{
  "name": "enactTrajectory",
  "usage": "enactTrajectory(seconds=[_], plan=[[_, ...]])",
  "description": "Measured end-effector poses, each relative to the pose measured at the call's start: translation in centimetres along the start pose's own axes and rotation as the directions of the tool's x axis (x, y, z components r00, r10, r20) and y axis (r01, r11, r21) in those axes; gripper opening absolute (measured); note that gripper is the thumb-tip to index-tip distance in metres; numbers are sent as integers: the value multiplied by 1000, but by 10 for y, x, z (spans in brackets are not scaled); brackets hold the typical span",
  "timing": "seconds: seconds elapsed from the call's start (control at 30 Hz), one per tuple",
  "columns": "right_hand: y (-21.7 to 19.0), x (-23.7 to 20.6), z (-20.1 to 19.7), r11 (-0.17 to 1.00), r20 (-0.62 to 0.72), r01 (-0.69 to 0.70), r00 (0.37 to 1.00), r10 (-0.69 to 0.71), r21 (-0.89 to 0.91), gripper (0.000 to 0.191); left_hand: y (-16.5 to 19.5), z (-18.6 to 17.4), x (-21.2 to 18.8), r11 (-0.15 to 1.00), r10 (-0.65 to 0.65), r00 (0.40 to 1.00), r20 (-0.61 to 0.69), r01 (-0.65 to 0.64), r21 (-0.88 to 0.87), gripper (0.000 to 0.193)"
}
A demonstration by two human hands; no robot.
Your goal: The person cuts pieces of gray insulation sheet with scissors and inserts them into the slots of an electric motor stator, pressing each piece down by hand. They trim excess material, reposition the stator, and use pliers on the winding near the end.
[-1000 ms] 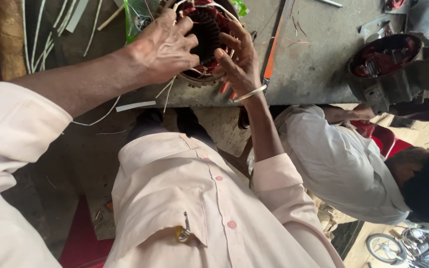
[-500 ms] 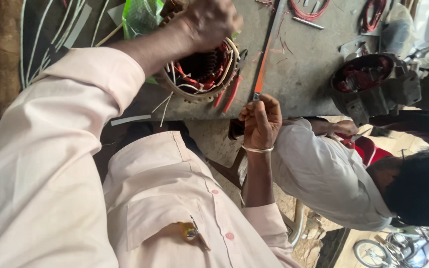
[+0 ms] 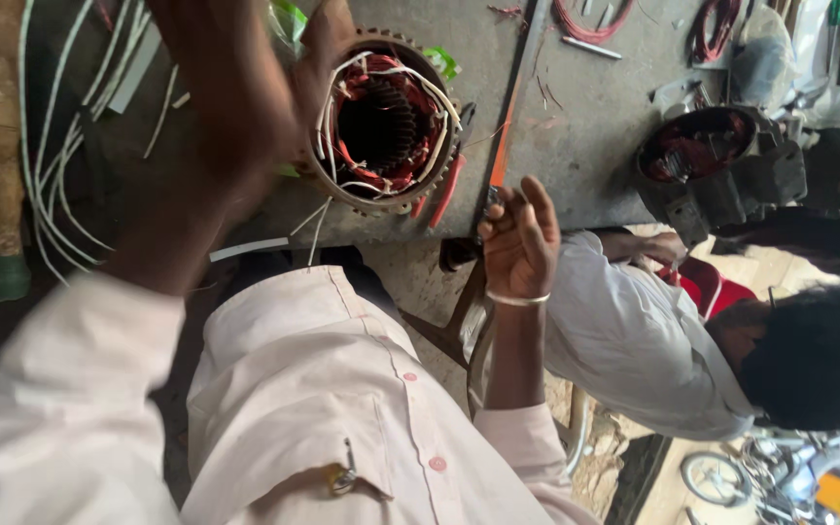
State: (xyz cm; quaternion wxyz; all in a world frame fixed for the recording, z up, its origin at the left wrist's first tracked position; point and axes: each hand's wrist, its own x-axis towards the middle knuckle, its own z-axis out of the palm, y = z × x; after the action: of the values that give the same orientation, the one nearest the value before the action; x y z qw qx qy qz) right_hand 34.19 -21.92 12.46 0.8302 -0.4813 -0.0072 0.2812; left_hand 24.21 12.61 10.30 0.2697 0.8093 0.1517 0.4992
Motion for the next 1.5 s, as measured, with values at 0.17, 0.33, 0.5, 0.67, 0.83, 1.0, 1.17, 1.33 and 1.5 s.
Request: enactTrajectory(seconds=[0.17,0.33,0.5,0.67,0.83,1.0,1.17,1.33,1.5], plan=[[-36,48,42,920,168,81,986,-17,-384,30,86,3,-80,955,-11,864,504,157,-250,55],[-36,126,90,843,385,74,909,163,-532,30,89,23,-101,957,-102,814,572,238,-168,40],[-26,151,92,608,456,492,860,-229,-623,36,79,4,-89,539,-501,643,579,755,-372,8],[-22,92,59,-27,594,615,749,-294,-788,10,77,-41,-91,591,-446,754,483,653,-473,11],[-8,50,56,-501,693,590,721,-28,-634,42,105,-44,-109,931,64,842,536,143,-336,15],[-10,58,62,-34,336,369,876,346,-929,55,115,-20,-125,950,113,757,644,108,-293,22],[23,127,75,774,375,-46,856,357,-632,63,113,-12,-135,960,86,655,751,148,-239,26],[32,163,65,790,284,52,946,158,-611,90,110,-3,-144,985,35,630,776,108,-132,20],[6,121,29,292,482,503,864,-147,-813,69,98,12,-141,994,-32,703,711,97,-51,31]])
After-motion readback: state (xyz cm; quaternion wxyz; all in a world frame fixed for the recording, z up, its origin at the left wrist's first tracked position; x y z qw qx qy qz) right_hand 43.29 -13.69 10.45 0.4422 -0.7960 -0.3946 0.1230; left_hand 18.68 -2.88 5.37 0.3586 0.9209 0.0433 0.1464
